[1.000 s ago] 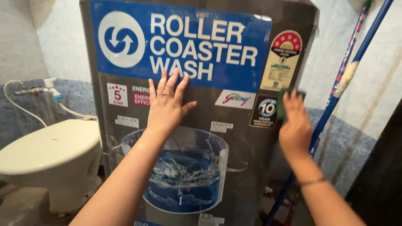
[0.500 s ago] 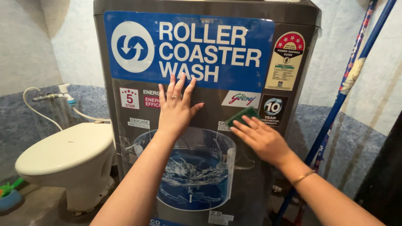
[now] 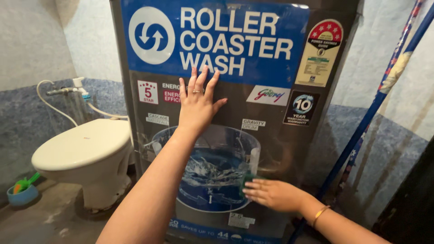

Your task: The person wipes the exterior front, top, and sides of a washing machine using a green sponge and a pink cloth.

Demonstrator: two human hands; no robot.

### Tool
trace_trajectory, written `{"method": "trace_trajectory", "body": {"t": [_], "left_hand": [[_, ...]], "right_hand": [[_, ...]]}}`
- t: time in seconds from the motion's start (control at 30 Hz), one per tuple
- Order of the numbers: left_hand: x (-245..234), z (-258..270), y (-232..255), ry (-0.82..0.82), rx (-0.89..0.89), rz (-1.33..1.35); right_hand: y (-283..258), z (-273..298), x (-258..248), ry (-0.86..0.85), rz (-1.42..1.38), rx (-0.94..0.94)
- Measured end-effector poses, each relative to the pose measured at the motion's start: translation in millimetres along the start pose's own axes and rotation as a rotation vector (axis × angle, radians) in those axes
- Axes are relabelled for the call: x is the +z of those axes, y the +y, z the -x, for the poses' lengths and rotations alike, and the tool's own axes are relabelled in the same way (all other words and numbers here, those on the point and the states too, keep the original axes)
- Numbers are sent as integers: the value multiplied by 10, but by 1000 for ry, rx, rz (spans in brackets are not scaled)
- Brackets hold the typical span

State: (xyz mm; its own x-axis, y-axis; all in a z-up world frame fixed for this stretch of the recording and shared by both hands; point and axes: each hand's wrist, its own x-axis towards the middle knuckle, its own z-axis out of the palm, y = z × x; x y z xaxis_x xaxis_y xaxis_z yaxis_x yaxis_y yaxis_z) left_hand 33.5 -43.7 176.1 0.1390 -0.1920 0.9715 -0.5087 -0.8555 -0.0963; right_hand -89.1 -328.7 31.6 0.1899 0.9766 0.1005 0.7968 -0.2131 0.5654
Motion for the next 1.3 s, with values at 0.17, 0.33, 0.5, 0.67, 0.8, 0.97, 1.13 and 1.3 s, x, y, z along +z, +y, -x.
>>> {"method": "trace_trajectory", "body": {"t": [0.17, 0.33, 0.5, 0.67, 0.8, 0.97, 1.13, 1.3], "left_hand": [[11, 26, 9, 10, -4, -2], [18, 25, 13, 11, -14, 17], [11, 32, 16, -5, -17, 26], [35, 37, -3, 11, -12, 22], [100, 44, -1, 17, -24, 15], [122, 57, -25, 33, 2, 2], [135, 88, -66, 11, 8, -4], [171, 91, -92, 25, 28, -10]], "right_hand": [[273, 70, -329, 81, 71, 224], [616, -42, -985, 393, 416, 642], [186, -37, -241, 238, 141, 344], [-678, 155, 1141, -311, -197, -19], [-685, -419, 1768, -120, -64, -96], [-98, -2187, 1676, 369, 160, 155], [-142, -2748, 1737, 16, -544, 453], [-781, -869, 2401, -204, -107, -72]]}}
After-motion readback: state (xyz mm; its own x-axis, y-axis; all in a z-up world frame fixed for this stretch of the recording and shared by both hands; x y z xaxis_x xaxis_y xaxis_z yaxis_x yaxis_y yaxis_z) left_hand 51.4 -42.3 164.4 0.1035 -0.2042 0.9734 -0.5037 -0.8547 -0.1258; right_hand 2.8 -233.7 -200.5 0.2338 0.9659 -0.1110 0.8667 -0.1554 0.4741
